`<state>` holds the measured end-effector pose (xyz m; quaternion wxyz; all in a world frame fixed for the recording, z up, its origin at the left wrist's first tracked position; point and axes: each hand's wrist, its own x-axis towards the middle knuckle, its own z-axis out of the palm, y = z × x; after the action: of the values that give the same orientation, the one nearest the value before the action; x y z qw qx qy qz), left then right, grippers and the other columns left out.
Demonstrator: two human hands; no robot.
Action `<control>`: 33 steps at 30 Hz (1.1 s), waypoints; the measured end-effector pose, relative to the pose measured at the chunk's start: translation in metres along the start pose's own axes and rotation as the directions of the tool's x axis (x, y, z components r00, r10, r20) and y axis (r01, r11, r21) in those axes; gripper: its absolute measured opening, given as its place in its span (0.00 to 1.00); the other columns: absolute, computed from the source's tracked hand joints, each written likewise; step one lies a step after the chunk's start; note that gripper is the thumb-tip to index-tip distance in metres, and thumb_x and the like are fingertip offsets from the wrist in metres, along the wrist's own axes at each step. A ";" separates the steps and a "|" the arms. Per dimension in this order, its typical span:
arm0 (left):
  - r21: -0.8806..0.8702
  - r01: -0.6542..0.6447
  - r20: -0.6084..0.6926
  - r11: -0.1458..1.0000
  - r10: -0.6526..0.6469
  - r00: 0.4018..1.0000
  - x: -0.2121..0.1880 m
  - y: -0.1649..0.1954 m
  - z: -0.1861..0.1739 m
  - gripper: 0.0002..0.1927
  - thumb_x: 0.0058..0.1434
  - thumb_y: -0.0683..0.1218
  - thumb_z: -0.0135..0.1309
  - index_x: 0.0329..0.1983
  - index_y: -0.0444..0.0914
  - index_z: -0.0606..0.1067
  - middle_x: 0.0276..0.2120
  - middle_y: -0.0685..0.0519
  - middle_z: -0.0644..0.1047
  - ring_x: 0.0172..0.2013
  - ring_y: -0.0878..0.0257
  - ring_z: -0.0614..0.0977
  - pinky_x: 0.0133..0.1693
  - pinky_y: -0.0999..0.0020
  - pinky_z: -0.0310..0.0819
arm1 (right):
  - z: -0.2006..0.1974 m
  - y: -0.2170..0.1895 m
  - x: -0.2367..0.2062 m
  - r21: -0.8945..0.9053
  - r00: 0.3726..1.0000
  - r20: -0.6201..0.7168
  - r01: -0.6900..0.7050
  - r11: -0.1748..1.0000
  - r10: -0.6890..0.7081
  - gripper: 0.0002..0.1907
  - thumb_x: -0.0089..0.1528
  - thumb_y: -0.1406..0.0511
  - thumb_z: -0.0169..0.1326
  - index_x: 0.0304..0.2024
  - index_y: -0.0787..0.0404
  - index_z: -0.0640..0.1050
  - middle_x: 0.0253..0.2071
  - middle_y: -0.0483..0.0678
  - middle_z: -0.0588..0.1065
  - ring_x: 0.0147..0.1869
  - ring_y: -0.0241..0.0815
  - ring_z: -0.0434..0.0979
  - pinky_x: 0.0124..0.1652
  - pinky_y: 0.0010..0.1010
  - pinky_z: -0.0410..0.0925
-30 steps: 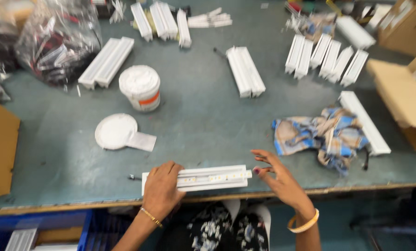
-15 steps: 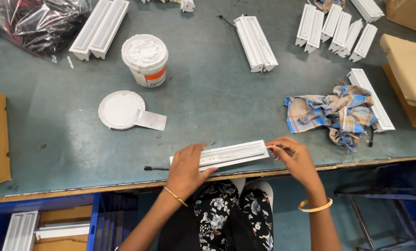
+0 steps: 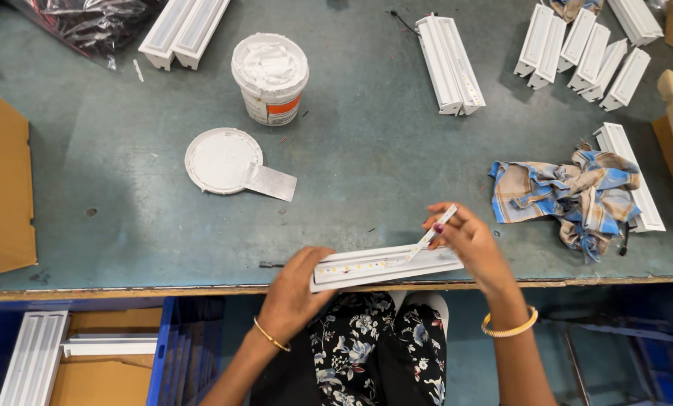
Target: The person assembles LED light modules by inserting LED strips into white housings and applying a white paste with a metal spatula. They handle multiple housings one at a time, occasionally wiping the spatula on a cloth, and place finished units on the table.
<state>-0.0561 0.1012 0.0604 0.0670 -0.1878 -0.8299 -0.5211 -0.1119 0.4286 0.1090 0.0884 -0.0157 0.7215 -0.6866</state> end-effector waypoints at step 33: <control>-0.897 0.428 0.401 0.106 -0.210 0.892 0.076 -0.001 0.070 0.39 0.62 0.66 0.49 0.70 0.42 0.60 0.61 0.42 0.72 0.62 0.51 0.75 0.59 0.58 0.77 | 0.023 0.020 -0.148 0.066 0.992 0.047 -0.122 0.990 0.119 0.47 0.57 0.59 0.62 0.73 0.72 0.59 0.49 0.64 0.79 0.45 0.47 0.83 0.39 0.36 0.77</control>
<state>-0.1201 0.1811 0.0516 -0.2536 -0.0470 -0.3297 -0.9082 0.0392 0.4282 0.1043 0.1457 0.0164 0.6950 -0.7039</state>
